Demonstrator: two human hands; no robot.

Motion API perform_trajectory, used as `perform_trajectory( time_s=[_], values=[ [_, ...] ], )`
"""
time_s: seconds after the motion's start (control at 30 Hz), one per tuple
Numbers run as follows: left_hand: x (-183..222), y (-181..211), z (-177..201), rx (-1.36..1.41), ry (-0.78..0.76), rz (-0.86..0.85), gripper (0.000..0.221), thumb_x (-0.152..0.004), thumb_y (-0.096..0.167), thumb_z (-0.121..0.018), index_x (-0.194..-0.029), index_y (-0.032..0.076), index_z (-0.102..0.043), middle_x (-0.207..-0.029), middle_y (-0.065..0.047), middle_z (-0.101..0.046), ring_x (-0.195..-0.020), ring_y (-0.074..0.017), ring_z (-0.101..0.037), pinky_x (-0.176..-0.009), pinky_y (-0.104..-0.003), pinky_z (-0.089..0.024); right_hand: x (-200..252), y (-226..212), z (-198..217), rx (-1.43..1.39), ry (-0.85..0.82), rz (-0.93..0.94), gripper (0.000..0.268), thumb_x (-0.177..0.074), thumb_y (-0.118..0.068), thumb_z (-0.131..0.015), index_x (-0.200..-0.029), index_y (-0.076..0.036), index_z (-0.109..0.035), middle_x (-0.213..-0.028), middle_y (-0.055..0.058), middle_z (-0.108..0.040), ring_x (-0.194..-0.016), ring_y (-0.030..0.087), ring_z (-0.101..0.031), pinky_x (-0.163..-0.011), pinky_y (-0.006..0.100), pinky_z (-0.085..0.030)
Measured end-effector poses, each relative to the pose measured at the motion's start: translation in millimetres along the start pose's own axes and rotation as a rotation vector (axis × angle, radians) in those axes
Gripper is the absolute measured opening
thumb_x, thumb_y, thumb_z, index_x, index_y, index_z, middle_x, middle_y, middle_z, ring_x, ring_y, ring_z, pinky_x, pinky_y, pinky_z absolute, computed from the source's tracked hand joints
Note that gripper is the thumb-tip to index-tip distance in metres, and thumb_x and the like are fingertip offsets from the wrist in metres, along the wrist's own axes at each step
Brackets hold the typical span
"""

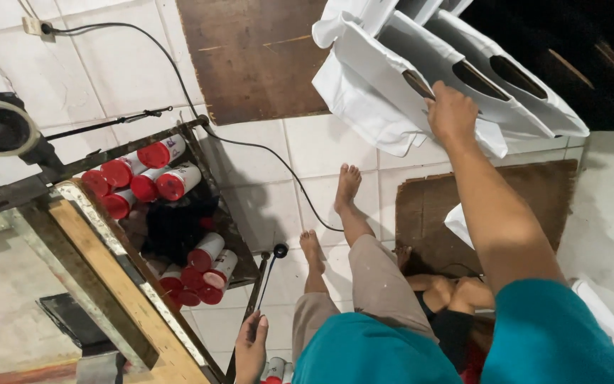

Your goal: Screen printing a black logo onto white t-shirts using a manual screen press and a squeegee.

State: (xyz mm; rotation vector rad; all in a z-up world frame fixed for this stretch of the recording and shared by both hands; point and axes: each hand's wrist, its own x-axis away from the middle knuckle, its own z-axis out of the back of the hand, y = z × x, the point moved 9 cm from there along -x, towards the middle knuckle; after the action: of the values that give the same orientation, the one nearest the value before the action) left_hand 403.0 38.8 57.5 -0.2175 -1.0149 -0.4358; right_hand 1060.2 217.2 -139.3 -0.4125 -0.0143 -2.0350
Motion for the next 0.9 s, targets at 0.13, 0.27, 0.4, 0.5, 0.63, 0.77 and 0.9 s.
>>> perform_trajectory(
  time_s=[0.13, 0.27, 0.4, 0.5, 0.63, 0.77, 0.9],
  values=[
    [5, 15, -7, 0.005, -0.023, -0.076, 0.053, -0.091, 0.035, -0.064, -0.136, 0.007, -0.065, -0.134, -0.012, -0.071, -0.127, -0.0214, -0.064, -0.109, -0.033, -0.048, 3, -1, -7, 0.053, -0.113, -0.040, 0.017, -0.105, -0.020, -0.063, -0.104, -0.005, -0.056, -0.083, 0.019, -0.072, -0.070, 0.051, -0.068, -0.053, 0.057, -0.046],
    [9, 20, -10, 0.004, -0.028, -0.068, 0.052, -0.092, 0.034, -0.063, -0.138, 0.009, -0.065, -0.138, -0.013, -0.068, -0.129, -0.0216, -0.063, -0.109, -0.033, -0.047, -1, 6, -10, 0.066, -0.066, -0.009, 0.018, -0.108, -0.020, -0.062, -0.097, -0.006, -0.059, -0.075, 0.019, -0.071, -0.063, 0.048, -0.067, -0.048, 0.054, -0.045],
    [12, 15, -3, 0.004, 0.004, -0.038, 0.053, -0.091, 0.034, -0.064, -0.138, 0.009, -0.065, -0.137, -0.010, -0.069, -0.130, -0.0198, -0.062, -0.112, -0.032, -0.046, 3, 8, -10, 0.070, -0.064, -0.005, 0.020, -0.109, -0.021, -0.065, -0.097, -0.006, -0.060, -0.072, 0.018, -0.071, -0.061, 0.046, -0.068, -0.048, 0.051, -0.045],
    [3, 0, -4, -0.002, -0.006, -0.030, 0.051, -0.091, 0.035, -0.064, -0.136, 0.009, -0.066, -0.135, -0.010, -0.069, -0.127, -0.0200, -0.063, -0.109, -0.032, -0.046, 4, 14, -14, 0.027, -0.061, -0.015, 0.022, -0.110, -0.019, -0.062, -0.093, -0.006, -0.055, -0.071, 0.016, -0.069, -0.058, 0.046, -0.064, -0.048, 0.050, -0.040],
    [-4, -7, -6, -0.033, -0.009, -0.025, 0.053, -0.092, 0.035, -0.064, -0.137, 0.008, -0.065, -0.136, -0.013, -0.069, -0.127, -0.0227, -0.063, -0.109, -0.033, -0.047, 2, 9, -8, 0.067, 0.012, 0.013, 0.019, -0.106, -0.021, -0.067, -0.095, -0.008, -0.058, -0.070, 0.016, -0.069, -0.058, 0.045, -0.066, -0.042, 0.051, -0.042],
    [6, 6, -9, -0.026, -0.026, -0.041, 0.053, -0.092, 0.035, -0.063, -0.137, 0.009, -0.064, -0.138, -0.011, -0.068, -0.129, -0.0207, -0.062, -0.111, -0.033, -0.046, 4, 10, 0, 0.038, 0.034, -0.054, 0.026, -0.102, -0.030, -0.076, -0.094, -0.008, -0.064, -0.077, 0.012, -0.072, -0.066, 0.042, -0.069, -0.048, 0.052, -0.046],
    [-4, 7, -14, 0.028, -0.037, -0.086, 0.051, -0.092, 0.032, -0.064, -0.136, 0.006, -0.065, -0.136, -0.012, -0.069, -0.126, -0.0210, -0.063, -0.109, -0.032, -0.047, 6, 4, 18, 0.055, 0.177, 0.012, 0.037, -0.093, -0.029, -0.088, -0.084, -0.010, -0.057, -0.069, 0.006, -0.063, -0.055, 0.032, -0.062, -0.041, 0.045, -0.040]
  ],
)
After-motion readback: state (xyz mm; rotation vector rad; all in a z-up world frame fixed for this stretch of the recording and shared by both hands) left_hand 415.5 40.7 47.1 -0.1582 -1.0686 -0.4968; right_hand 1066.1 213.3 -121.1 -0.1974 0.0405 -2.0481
